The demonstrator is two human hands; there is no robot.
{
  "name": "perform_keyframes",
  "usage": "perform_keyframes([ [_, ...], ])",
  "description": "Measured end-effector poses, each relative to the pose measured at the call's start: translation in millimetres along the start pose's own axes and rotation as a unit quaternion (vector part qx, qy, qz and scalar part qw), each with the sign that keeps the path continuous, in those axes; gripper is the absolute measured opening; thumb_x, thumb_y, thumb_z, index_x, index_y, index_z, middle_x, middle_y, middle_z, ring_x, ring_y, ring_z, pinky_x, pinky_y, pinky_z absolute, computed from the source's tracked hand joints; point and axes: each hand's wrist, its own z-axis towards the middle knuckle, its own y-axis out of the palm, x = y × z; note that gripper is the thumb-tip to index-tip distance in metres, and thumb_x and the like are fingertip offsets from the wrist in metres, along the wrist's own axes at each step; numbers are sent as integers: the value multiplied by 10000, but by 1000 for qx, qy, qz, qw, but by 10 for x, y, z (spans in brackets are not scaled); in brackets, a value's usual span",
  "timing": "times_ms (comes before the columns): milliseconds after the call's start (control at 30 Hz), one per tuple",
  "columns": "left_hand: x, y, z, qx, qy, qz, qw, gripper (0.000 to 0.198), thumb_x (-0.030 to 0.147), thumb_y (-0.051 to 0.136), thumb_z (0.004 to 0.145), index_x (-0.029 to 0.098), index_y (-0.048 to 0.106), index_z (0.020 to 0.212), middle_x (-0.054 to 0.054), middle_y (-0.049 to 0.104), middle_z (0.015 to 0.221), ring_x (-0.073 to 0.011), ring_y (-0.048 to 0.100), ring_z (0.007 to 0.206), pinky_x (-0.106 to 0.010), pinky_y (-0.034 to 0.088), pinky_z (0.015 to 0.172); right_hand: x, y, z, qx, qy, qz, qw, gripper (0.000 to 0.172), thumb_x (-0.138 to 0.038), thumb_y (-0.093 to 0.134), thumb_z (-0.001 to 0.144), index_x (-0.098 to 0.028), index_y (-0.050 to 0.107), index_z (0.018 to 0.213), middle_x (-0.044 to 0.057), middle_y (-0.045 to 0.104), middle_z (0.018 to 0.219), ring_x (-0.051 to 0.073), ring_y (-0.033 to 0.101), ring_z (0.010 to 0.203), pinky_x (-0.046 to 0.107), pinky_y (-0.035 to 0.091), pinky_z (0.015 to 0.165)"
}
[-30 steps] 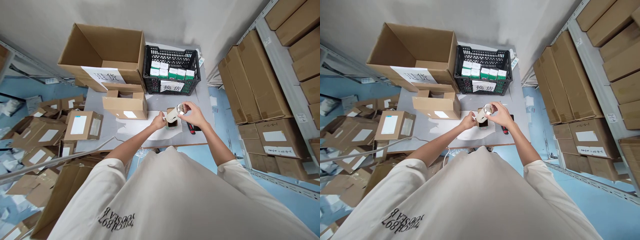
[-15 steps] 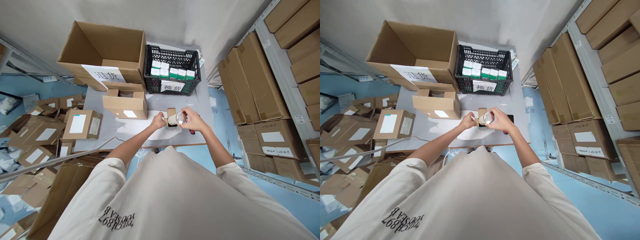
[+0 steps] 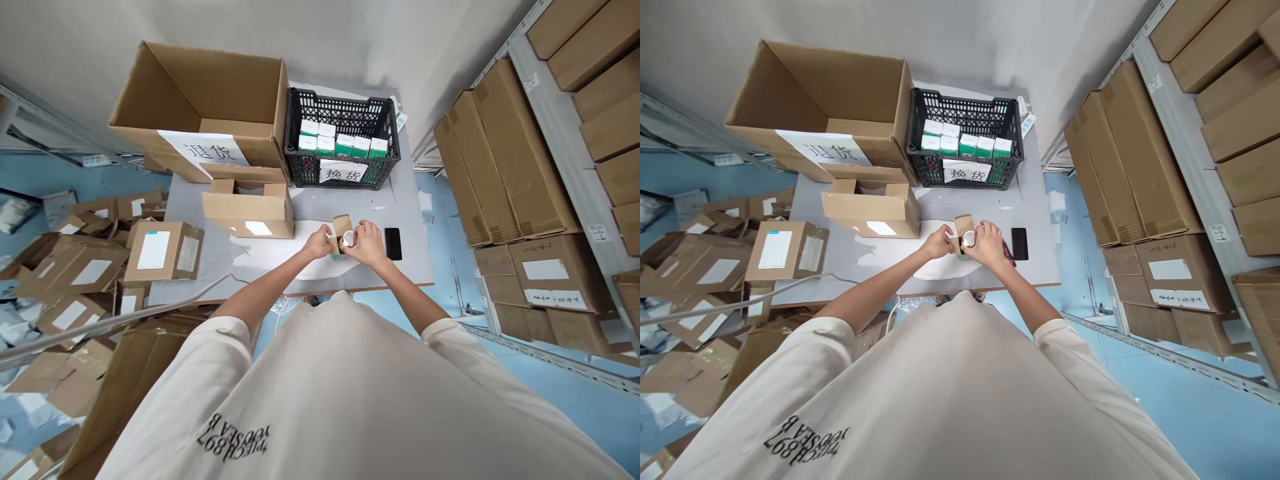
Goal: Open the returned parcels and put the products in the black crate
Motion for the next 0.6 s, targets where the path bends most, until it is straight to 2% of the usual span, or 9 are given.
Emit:
perform_keyframes([
  [67,-1,-1,-1,8,6,4,1000,567,48,839,757,300,549,1174,68,760,833,-211,731,827,-282,515,756,-7,158,-34,-11,15,-5,1000,507,-523,905,865,-192,709,1195,282,622,1579,489,542,1478,629,438,1258],
  [167,8,-13,-17,24,14,9,1000,520,40,806,794,297,546,1164,46,781,887,-218,747,875,-291,524,784,51,276,-86,-24,25,30,999,606,-574,901,868,-186,703,1289,283,663,1535,496,582,1441,642,454,1246],
  [233,12,-28,-36,26,17,-2,1000,461,68,779,851,294,539,1172,34,789,888,-223,761,888,-298,530,794,141,298,-104,-18,26,91,995,623,-591,852,907,-206,680,1365,255,708,1472,466,646,1362,612,512,1185],
  [367,-10,-49,-61,9,7,-60,998,319,197,708,995,291,530,1243,9,812,909,-232,800,898,-317,556,807,393,330,-84,-15,90,252,964,436,-524,594,1046,-257,629,1388,151,780,1284,325,766,1051,507,616,987],
  [467,-29,-18,-21,10,-6,-49,999,392,239,768,976,285,550,1299,-23,836,990,-255,805,982,-333,574,860,541,401,-35,-34,139,310,940,397,-471,611,979,-271,645,1320,92,791,1179,258,746,908,462,635,929],
  [600,-11,93,99,31,4,-16,999,578,244,876,881,259,578,1376,-85,804,1268,-265,772,1102,-352,574,983,581,493,47,-52,156,339,926,538,-459,725,852,-247,705,1346,120,769,1280,230,707,912,449,654,929],
])
